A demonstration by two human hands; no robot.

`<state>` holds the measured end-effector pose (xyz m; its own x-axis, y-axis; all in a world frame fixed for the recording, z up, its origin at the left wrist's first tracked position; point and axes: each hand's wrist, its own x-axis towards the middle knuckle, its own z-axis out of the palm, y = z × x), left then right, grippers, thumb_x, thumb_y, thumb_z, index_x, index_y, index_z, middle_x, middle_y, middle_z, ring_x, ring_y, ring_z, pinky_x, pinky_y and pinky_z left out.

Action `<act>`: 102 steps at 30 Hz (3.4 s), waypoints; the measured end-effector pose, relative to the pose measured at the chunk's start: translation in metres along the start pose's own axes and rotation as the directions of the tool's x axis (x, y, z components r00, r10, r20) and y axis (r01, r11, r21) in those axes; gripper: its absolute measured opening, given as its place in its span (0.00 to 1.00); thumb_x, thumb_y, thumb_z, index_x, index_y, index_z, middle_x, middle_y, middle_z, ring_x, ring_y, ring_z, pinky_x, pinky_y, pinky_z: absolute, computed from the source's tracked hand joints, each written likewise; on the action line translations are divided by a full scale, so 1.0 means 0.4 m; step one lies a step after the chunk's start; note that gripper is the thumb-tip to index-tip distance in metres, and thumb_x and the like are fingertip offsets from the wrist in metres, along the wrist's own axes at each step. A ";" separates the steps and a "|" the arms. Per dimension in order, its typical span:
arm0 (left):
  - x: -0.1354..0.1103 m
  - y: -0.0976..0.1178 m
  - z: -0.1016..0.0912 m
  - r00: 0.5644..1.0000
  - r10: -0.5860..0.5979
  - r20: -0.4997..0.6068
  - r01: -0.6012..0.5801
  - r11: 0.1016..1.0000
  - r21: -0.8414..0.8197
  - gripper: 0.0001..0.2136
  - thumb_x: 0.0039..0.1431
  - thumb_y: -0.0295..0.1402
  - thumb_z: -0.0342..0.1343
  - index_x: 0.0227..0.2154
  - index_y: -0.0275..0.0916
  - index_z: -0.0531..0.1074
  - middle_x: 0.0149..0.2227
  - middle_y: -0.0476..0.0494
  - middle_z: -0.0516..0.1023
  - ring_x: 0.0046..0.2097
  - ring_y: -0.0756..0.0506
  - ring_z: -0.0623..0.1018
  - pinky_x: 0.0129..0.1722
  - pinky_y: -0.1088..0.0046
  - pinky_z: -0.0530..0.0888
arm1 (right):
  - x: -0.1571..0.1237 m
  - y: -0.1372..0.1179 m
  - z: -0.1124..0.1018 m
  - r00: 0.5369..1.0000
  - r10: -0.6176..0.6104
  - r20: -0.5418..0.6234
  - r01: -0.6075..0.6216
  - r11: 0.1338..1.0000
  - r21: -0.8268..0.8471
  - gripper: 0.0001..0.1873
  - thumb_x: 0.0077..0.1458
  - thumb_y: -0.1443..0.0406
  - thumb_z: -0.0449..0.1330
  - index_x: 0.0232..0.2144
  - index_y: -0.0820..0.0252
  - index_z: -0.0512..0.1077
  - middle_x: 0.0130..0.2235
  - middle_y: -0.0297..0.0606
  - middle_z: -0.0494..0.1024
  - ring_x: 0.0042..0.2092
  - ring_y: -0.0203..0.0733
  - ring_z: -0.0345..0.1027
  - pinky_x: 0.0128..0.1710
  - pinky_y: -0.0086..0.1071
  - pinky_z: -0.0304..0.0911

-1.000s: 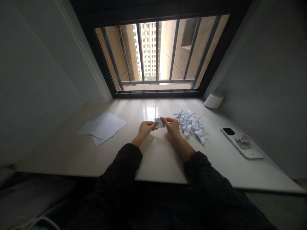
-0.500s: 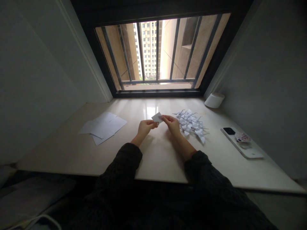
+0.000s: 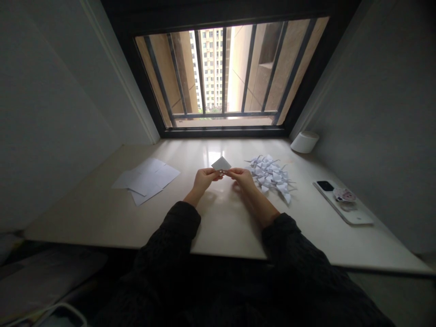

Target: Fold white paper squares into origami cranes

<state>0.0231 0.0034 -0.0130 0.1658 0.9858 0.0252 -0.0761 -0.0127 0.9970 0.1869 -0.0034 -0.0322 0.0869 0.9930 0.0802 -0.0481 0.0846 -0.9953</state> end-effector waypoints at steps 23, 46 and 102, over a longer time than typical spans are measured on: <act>-0.009 0.040 -0.003 0.991 -0.131 0.041 0.129 0.991 0.046 0.16 0.39 0.42 0.67 0.27 0.33 0.78 0.27 0.39 0.80 0.31 0.46 0.78 0.37 0.68 0.72 | -0.017 -0.029 0.002 0.981 -0.194 -0.014 0.194 0.981 -0.004 0.13 0.46 0.55 0.62 0.21 0.57 0.78 0.24 0.35 0.77 0.30 0.39 0.68 0.35 0.33 0.61; -0.012 0.019 -0.006 0.980 -0.126 -0.153 0.144 0.983 0.114 0.19 0.38 0.49 0.64 0.27 0.39 0.78 0.34 0.42 0.76 0.39 0.44 0.72 0.31 0.72 0.64 | -0.024 -0.004 0.036 0.994 -0.112 0.013 0.112 0.973 -0.203 0.20 0.40 0.49 0.65 0.28 0.58 0.79 0.32 0.40 0.80 0.32 0.42 0.70 0.31 0.33 0.61; 0.012 -0.005 -0.005 0.999 0.015 -0.037 -0.009 0.989 0.150 0.20 0.43 0.51 0.61 0.30 0.37 0.77 0.30 0.42 0.77 0.36 0.45 0.75 0.33 0.72 0.69 | -0.025 -0.004 0.042 0.986 -0.142 -0.083 0.145 0.989 0.023 0.23 0.43 0.54 0.64 0.41 0.59 0.75 0.32 0.36 0.78 0.29 0.38 0.70 0.32 0.35 0.69</act>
<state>0.0222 0.0085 -0.0150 0.1286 0.9910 0.0372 0.0707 -0.0465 0.9964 0.1694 -0.0121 -0.0303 0.1755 0.9605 0.2160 -0.0578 0.2290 -0.9717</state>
